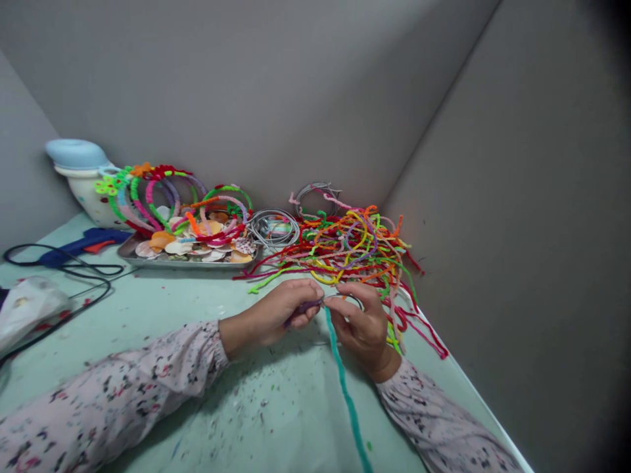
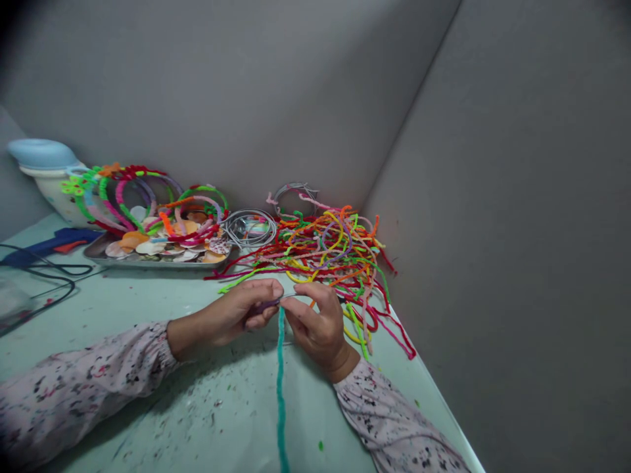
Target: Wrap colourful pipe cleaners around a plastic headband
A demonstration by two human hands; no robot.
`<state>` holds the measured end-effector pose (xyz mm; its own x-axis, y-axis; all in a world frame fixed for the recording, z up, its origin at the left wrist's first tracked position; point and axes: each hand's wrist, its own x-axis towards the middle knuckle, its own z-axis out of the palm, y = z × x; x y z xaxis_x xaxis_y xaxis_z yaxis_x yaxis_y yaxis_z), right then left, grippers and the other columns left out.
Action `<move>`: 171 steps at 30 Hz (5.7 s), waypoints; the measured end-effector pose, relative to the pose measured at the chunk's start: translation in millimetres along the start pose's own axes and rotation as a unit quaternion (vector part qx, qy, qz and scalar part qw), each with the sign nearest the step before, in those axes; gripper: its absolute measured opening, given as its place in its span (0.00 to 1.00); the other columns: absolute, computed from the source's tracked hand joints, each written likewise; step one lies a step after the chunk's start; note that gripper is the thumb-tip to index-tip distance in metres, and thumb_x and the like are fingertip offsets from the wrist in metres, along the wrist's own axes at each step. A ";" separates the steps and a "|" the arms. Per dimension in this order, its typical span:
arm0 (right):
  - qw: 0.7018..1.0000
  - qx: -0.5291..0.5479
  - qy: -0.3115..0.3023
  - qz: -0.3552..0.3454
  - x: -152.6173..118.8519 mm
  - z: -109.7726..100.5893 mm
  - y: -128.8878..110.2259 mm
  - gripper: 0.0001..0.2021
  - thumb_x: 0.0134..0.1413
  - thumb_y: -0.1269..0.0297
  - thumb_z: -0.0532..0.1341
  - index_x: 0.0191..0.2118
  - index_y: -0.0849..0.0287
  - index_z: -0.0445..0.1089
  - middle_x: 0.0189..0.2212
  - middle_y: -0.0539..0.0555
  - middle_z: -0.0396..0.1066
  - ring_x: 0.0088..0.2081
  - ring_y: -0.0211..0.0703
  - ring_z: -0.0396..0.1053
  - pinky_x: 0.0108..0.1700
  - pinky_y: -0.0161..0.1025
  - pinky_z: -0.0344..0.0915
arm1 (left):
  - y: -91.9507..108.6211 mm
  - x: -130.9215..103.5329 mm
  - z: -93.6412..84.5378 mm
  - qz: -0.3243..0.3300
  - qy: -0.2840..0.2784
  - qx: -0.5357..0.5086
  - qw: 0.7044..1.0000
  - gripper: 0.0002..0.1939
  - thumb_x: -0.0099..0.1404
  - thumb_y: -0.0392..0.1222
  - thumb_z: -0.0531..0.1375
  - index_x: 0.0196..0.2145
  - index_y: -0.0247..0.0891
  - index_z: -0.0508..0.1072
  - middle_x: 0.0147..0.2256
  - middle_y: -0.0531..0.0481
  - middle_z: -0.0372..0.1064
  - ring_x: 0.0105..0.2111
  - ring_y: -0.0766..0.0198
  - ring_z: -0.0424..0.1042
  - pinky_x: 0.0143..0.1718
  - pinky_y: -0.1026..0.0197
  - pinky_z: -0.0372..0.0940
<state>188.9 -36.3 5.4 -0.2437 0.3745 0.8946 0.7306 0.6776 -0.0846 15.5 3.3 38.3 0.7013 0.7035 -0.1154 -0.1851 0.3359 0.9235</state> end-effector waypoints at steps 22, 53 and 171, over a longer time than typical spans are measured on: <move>1.000 0.015 -0.002 -0.011 2.0 -0.9 0.3 0.12 0.51 0.75 0.62 0.40 0.54 0.73 0.40 0.56 0.67 0.43 0.45 0.68 0.43 0.45 0.69 | 4.2 -0.4 1.4 -0.005 0.000 -0.013 1.000 0.03 0.58 0.37 0.55 0.29 0.36 0.63 0.18 0.59 0.54 0.14 0.76 0.50 0.15 0.70 0.42; 0.999 0.029 -0.013 -0.016 0.7 -1.0 1.4 0.14 0.50 0.77 0.62 0.42 0.54 0.71 0.41 0.56 0.67 0.43 0.45 0.68 0.43 0.46 0.69 | 2.9 0.1 -0.3 0.004 0.010 0.031 0.999 0.06 0.56 0.37 0.55 0.23 0.34 0.62 0.19 0.58 0.53 0.17 0.75 0.49 0.17 0.69 0.42; 0.760 0.416 -0.188 0.462 30.5 -10.4 -0.8 0.07 0.52 0.61 0.62 0.29 0.59 0.67 0.22 0.46 0.64 0.27 0.36 0.61 0.32 0.35 0.57 | 15.4 -3.3 -5.1 0.072 -0.016 0.217 0.973 0.05 0.55 0.38 0.57 0.30 0.36 0.65 0.20 0.59 0.57 0.20 0.73 0.56 0.21 0.68 0.51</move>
<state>187.5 -31.9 37.4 -0.1508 0.9825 0.1096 0.0823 0.1230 -0.9890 6.9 9.3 51.1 0.7123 0.7012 0.0310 0.0214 -0.0659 0.9976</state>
